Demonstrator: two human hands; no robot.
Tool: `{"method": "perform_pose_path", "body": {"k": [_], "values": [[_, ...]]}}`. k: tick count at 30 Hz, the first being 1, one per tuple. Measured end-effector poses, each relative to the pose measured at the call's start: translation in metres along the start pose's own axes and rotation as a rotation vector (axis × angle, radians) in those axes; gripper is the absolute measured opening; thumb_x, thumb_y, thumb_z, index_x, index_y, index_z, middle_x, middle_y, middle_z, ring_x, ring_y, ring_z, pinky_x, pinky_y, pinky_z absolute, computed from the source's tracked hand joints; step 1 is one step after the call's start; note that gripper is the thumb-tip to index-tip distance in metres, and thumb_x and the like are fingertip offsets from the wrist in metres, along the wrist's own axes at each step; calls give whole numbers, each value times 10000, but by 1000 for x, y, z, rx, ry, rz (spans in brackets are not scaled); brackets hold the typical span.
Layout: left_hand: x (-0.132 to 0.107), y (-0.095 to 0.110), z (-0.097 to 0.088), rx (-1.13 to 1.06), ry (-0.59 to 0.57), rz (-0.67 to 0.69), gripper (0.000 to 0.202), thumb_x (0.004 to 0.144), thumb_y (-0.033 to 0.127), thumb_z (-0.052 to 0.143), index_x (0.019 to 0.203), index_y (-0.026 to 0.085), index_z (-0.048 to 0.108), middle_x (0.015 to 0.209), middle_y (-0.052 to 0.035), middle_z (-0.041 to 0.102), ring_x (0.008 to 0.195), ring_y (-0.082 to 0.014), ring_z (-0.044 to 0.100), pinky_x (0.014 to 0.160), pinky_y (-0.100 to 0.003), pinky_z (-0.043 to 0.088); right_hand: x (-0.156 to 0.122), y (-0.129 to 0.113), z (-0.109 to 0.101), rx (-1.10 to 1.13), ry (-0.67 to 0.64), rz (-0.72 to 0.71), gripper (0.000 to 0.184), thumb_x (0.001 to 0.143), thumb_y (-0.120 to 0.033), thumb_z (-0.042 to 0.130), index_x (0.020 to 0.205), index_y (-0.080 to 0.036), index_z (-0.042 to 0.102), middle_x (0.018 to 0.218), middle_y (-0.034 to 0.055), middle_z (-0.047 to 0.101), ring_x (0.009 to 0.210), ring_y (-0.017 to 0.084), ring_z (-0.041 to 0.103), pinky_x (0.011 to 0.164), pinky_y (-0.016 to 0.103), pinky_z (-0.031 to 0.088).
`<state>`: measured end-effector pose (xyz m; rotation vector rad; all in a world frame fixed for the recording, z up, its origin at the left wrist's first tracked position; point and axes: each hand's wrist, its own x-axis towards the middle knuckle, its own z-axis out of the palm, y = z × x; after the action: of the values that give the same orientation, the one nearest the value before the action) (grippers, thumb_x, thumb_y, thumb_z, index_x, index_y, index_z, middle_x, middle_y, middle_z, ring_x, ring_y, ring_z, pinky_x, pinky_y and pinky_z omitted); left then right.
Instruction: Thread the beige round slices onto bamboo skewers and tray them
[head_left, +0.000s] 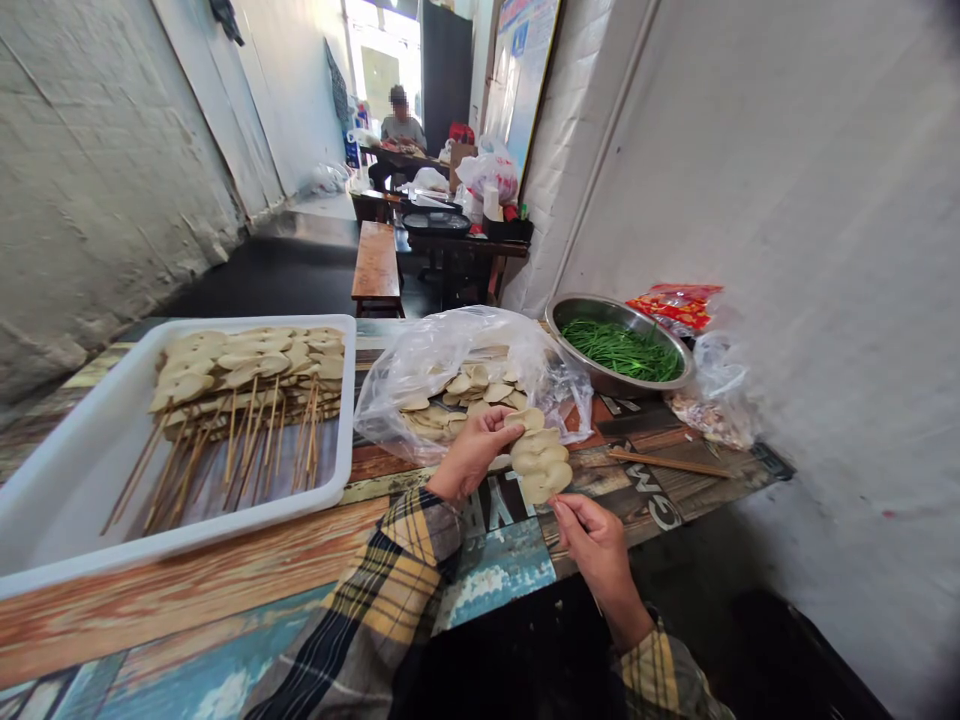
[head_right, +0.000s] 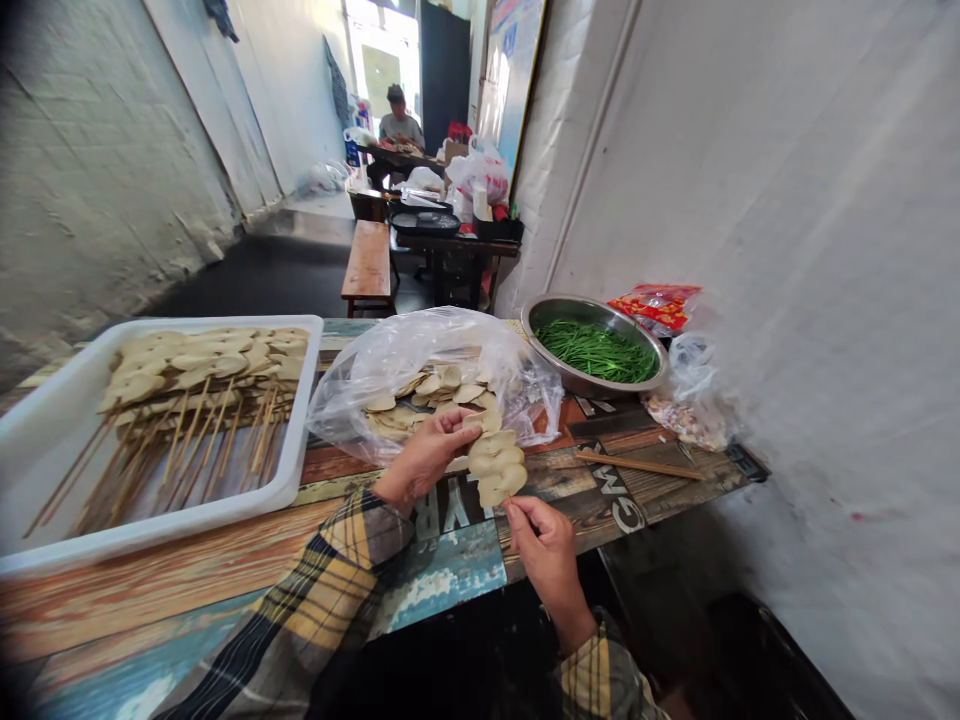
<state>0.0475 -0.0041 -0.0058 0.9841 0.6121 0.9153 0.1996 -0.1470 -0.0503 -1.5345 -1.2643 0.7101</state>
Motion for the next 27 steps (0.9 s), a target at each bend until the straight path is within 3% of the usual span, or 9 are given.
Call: {"method": "perform_pose_path", "body": {"k": [7, 16, 21, 27], "values": [[-2, 2, -1, 37, 9, -16, 365, 608, 354, 818, 848, 136, 650, 609, 41, 565, 504, -62, 451, 501, -186, 330, 1, 1, -1, -14, -20, -18, 327, 907, -424, 551, 855, -142, 707, 490, -44, 487, 445, 96, 436, 434, 207, 334], [-4, 2, 4, -128, -34, -41, 411, 656, 443, 793, 924, 145, 701, 793, -24, 637, 669, -98, 538, 614, -197, 400, 1, 1, 1, 14, -21, -6, 334, 909, -429, 545, 826, -144, 697, 494, -44, 479, 442, 92, 428, 439, 205, 332], [-3, -2, 5, -106, -45, -40, 363, 633, 444, 802, 748, 129, 663, 675, 2, 580, 570, -76, 473, 550, -193, 352, 1, 0, 2, 19, -32, -1, 338, 898, -435, 556, 855, -138, 711, 482, -42, 495, 427, 95, 432, 441, 210, 351], [-1, -1, 1, -52, 53, 2, 401, 614, 461, 791, 628, 139, 552, 574, 49, 461, 502, -56, 364, 495, -190, 288, 3, -1, 4, 21, -61, -24, 345, 877, -430, 572, 925, -131, 737, 511, -21, 549, 438, 111, 476, 452, 220, 391]]}}
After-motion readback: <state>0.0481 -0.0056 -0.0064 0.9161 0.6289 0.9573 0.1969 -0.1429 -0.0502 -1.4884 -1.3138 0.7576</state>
